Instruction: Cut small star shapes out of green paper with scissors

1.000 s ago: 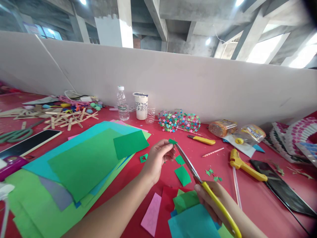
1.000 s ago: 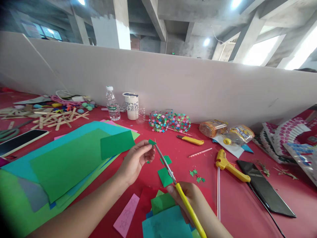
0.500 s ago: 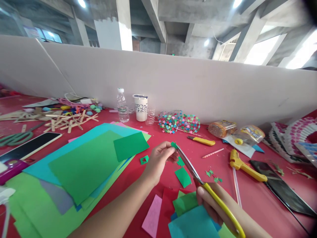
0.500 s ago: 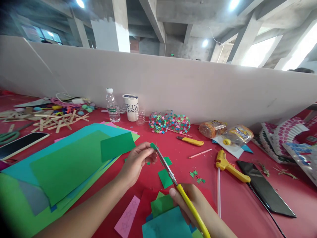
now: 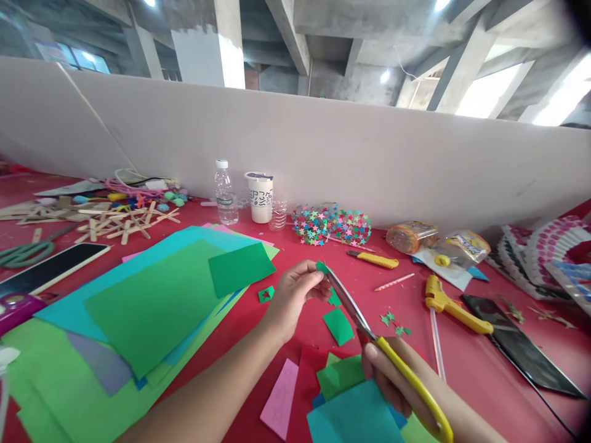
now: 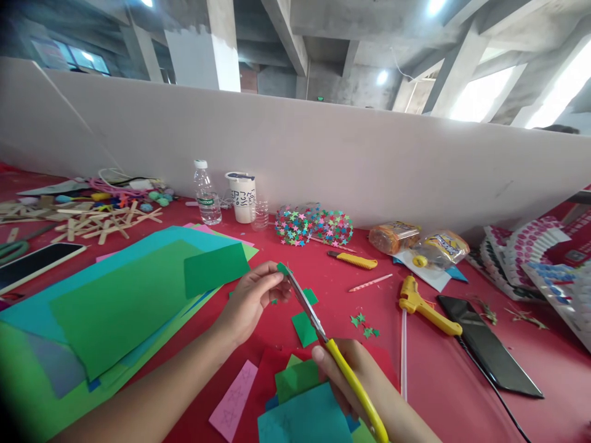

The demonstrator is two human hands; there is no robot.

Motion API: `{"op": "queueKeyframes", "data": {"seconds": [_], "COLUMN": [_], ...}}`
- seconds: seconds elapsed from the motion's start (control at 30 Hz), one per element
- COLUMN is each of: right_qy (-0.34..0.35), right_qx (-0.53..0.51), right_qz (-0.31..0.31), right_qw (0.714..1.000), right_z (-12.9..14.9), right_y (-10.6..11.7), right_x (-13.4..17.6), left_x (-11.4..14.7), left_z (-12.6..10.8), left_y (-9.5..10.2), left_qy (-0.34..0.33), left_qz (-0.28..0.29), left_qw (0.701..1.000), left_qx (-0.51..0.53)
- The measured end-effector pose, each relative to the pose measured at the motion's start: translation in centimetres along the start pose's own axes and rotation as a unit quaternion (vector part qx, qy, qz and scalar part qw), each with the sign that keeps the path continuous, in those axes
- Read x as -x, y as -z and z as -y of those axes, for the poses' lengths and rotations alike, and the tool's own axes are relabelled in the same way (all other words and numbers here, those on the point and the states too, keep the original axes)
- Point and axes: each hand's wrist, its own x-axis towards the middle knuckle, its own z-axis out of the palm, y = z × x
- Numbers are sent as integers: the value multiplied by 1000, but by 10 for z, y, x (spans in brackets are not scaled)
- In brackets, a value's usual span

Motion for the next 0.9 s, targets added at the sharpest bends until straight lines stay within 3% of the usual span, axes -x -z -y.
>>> {"op": "queueKeyframes", "data": {"seconds": [0.9], "right_qy": [-39], "right_qx": [-25], "right_qz": [-15], "right_qw": [999], "right_z": [5], "right_y": [-2], "right_x": [2], "left_x": [-2], "left_z": [2], "left_y": [1], "left_qy": [18], "left_qz": [6], "left_qw": [999], "left_qx": [49]}}
